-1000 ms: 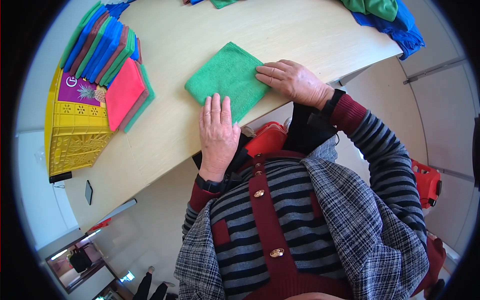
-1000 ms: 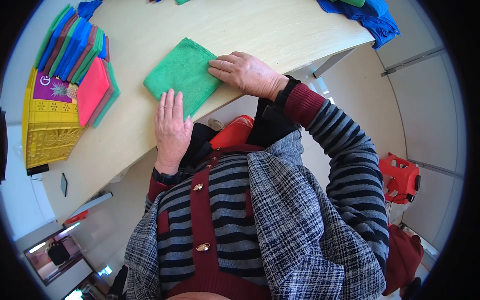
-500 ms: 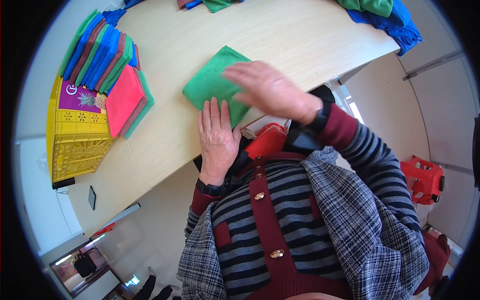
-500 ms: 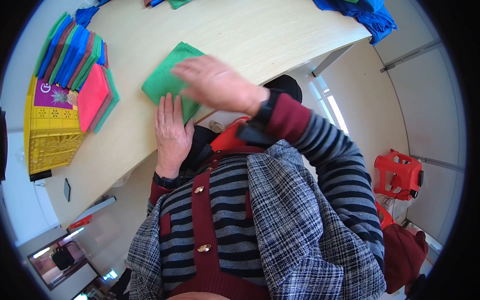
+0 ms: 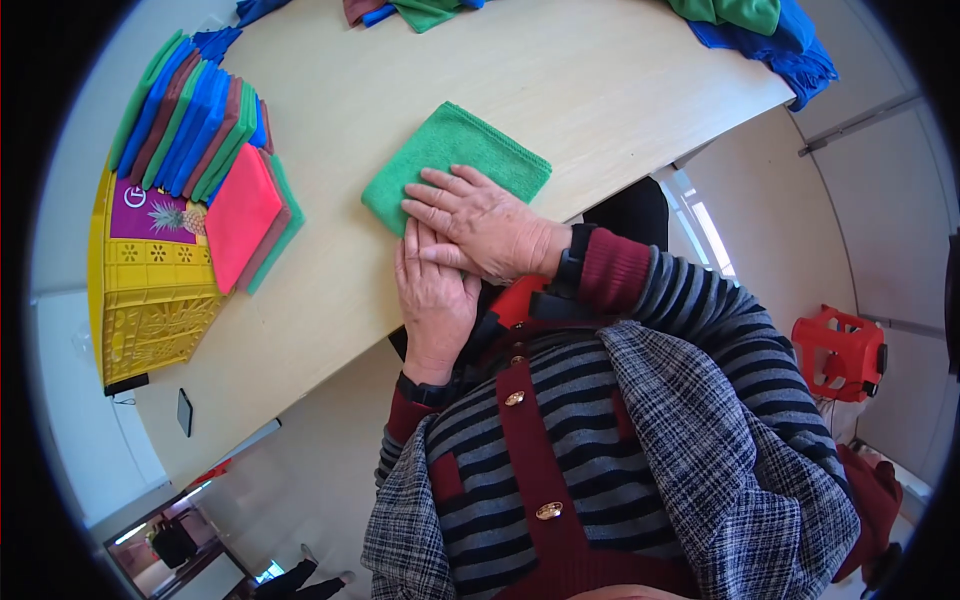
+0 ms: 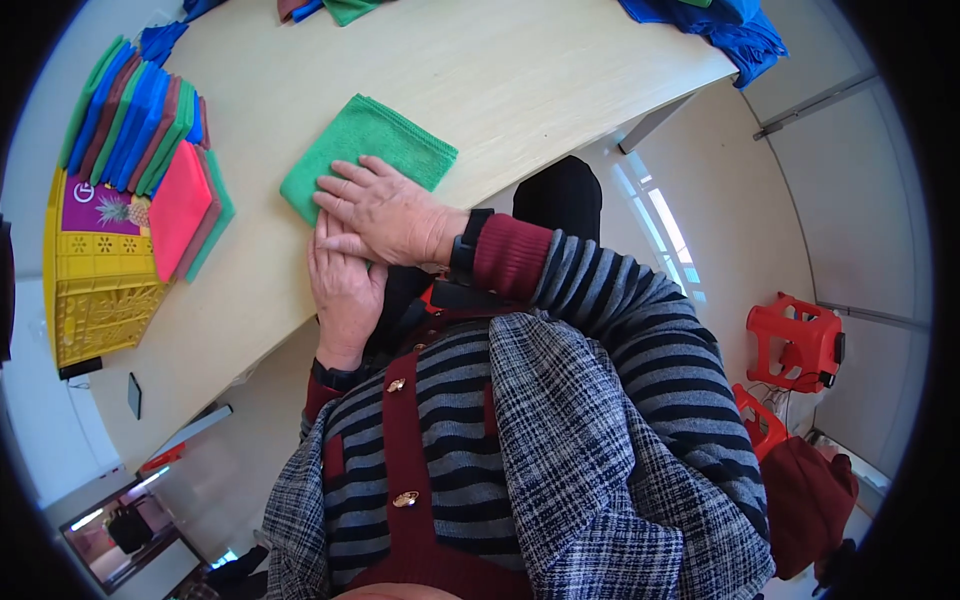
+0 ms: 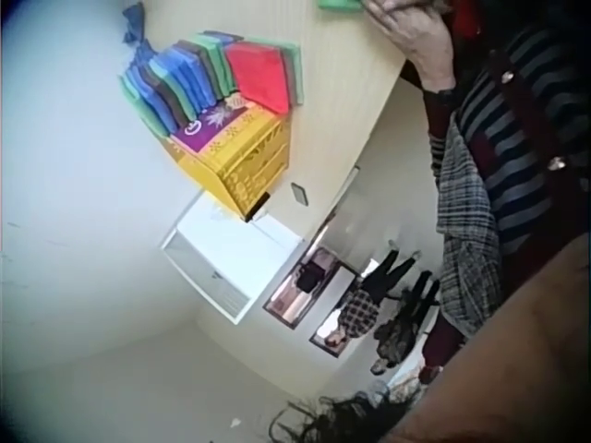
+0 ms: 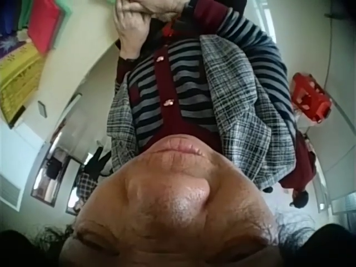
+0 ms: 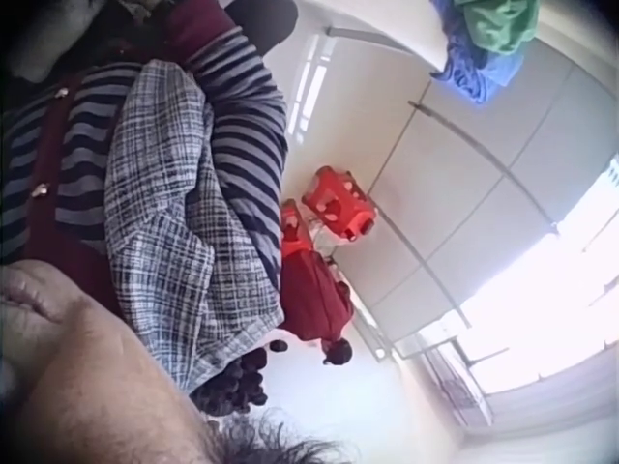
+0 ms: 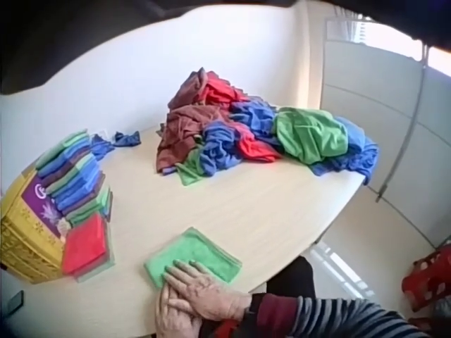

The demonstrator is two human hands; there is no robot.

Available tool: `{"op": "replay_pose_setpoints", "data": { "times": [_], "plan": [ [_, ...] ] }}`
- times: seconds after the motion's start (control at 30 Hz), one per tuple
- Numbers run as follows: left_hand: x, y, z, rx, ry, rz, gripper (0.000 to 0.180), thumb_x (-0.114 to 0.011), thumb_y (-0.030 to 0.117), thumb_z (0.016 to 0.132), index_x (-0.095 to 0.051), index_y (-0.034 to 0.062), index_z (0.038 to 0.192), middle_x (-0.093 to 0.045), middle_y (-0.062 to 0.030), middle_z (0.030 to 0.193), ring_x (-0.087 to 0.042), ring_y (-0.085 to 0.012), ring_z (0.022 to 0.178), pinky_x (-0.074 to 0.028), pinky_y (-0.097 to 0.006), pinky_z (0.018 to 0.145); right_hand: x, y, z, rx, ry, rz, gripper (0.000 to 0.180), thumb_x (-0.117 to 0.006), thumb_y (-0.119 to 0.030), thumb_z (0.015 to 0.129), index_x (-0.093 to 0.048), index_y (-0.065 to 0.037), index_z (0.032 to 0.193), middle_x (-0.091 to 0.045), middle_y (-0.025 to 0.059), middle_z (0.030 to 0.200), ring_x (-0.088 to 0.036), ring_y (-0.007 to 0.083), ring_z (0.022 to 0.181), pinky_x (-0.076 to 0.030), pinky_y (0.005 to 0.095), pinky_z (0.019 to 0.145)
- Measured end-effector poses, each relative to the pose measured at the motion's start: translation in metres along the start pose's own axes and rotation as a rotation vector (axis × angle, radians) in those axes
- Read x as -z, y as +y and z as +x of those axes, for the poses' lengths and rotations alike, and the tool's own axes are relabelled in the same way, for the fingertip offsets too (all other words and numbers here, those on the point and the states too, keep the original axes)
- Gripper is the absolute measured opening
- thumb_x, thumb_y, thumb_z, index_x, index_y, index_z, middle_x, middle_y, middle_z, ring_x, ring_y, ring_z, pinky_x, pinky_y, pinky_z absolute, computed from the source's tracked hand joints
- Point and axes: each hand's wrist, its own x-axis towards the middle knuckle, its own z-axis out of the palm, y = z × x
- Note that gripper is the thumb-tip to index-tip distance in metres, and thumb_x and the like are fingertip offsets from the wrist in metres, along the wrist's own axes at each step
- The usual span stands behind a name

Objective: The person folds a red cloth by hand on a table, places it on a stack, and then spreads and folds a green cloth. They place the green cloth on the stack and pick up another red cloth to begin folding it.

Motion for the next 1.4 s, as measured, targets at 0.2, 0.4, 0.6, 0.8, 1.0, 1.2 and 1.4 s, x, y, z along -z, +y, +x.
{"op": "replay_pose_setpoints", "data": {
  "times": [0.2,0.4,0.6,0.8,1.0,1.2,1.4],
  "plan": [
    [0.005,0.002,-0.001,-0.007,-0.098,0.130,0.073,-0.069,0.034,0.091,-0.043,-0.0076,0.146,-0.042,-0.0243,0.154,-0.038,-0.0398,0.145,-0.030,-0.052,0.120,0.000,0.035,0.004,-0.051,0.028,-0.157,0.068,-0.046,-0.055,0.102,-0.047,-0.007,0.150,-0.045,0.0128,0.157,-0.037,0.0336,0.148,-0.023,0.0496,0.123],
    [0.010,0.005,0.006,-0.026,-0.061,0.032,0.070,-0.068,0.035,0.092,-0.047,-0.0058,0.145,-0.044,-0.0242,0.152,-0.039,-0.0390,0.143,-0.031,-0.052,0.119,0.005,0.062,0.013,-0.130,0.059,-0.220,0.066,-0.048,-0.052,0.101,-0.050,-0.007,0.149,-0.045,0.0125,0.157,-0.035,0.0321,0.149,-0.026,0.0484,0.122],
    [0.029,-0.038,0.031,0.035,-0.073,-0.084,0.064,-0.065,0.038,0.095,-0.051,-0.0022,0.143,-0.046,-0.0228,0.151,-0.041,-0.0384,0.142,-0.031,-0.054,0.118,0.011,0.054,0.030,-0.108,0.040,-0.179,0.062,-0.053,-0.043,0.101,-0.047,-0.004,0.149,-0.043,0.0157,0.158,-0.035,0.0339,0.149,-0.030,0.0478,0.120],
    [-0.014,-0.059,0.054,0.069,0.049,-0.001,0.071,-0.057,0.052,0.096,-0.049,0.0007,0.146,-0.048,-0.0222,0.151,-0.040,-0.0385,0.144,-0.029,-0.061,0.115,0.007,0.056,0.027,-0.121,0.021,-0.139,0.062,-0.060,-0.035,0.097,-0.048,-0.003,0.149,-0.044,0.0165,0.157,-0.035,0.0344,0.149,-0.030,0.0465,0.120],
    [-0.007,-0.050,0.038,0.219,-0.043,-0.086,0.070,-0.055,0.051,0.098,-0.047,0.0047,0.150,-0.037,-0.0221,0.159,-0.035,-0.0406,0.147,-0.026,-0.057,0.119,0.004,0.063,0.013,-0.015,0.032,-0.132,0.054,-0.058,-0.023,0.100,-0.047,-0.001,0.148,-0.042,0.0177,0.158,-0.036,0.0365,0.148,-0.029,0.0469,0.121],
    [-0.013,-0.051,0.019,0.305,0.062,0.050,0.068,-0.058,0.050,0.095,-0.052,0.0056,0.146,-0.048,-0.0246,0.145,-0.045,-0.0373,0.134,-0.033,-0.053,0.111,0.025,0.044,-0.023,0.020,0.105,-0.226,0.034,-0.061,-0.011,0.098,-0.060,0.002,0.129,-0.061,0.0195,0.135,-0.056,0.0383,0.125,-0.041,0.0493,0.109],
    [-0.003,-0.036,0.001,0.364,0.162,0.238,0.064,-0.062,0.050,0.093,-0.057,0.0032,0.136,-0.057,-0.0223,0.127,-0.052,-0.0315,0.119,-0.037,-0.048,0.101,0.023,0.038,-0.015,0.023,0.081,-0.096,0.030,-0.061,-0.010,0.097,-0.062,0.004,0.123,-0.063,0.0203,0.128,-0.057,0.0396,0.120,-0.043,0.0490,0.106]
  ]
}}
